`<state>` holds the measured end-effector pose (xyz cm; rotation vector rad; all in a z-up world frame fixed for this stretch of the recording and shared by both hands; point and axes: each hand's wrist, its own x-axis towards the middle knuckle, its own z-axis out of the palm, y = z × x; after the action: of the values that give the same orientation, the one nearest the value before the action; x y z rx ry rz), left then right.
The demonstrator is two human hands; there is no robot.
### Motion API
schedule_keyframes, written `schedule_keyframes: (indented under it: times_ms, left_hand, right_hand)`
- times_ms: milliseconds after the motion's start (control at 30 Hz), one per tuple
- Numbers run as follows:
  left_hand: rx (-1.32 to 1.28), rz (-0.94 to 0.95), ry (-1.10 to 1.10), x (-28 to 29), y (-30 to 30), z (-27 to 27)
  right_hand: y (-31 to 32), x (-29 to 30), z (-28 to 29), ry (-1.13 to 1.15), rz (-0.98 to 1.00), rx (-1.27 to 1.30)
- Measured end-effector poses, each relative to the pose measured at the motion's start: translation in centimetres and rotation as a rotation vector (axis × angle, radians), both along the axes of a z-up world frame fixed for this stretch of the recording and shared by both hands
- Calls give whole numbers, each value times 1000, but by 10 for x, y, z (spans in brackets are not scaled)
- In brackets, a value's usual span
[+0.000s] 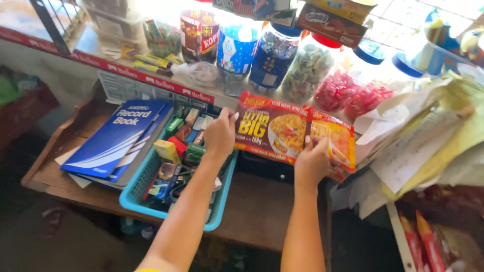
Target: Organizing and stocking instant noodle packets on store shelves.
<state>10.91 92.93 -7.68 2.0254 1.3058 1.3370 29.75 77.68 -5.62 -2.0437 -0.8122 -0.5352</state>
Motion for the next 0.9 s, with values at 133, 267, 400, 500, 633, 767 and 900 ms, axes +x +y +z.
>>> schedule_keyframes:
  times_ms: [133,267,400,500,633,767,900]
  left_hand:
    - [32,10,-22,37,36,5]
    - [-58,13,-8,63,50,1]
    - [-254,-18,18,77,67,-29]
    - [-272,-42,-14,75,73,-39]
    - [-181,-79,-10,65,71,-38]
    - [-75,-75,-61,49,56,-6]
    - [66,-210,-185,36,34,6]
  right_hand:
    - [35,41,3,-107,45,39]
    - [44,52,19,1,5,-95]
    - [54,63,6,-59,18,-211]
    - [54,58,9,-52,16,-215]
    - [46,55,15,-71,22,-232]
    - [24,43,35,-124,37,-75]
    - [-11,38,32,-28,36,73]
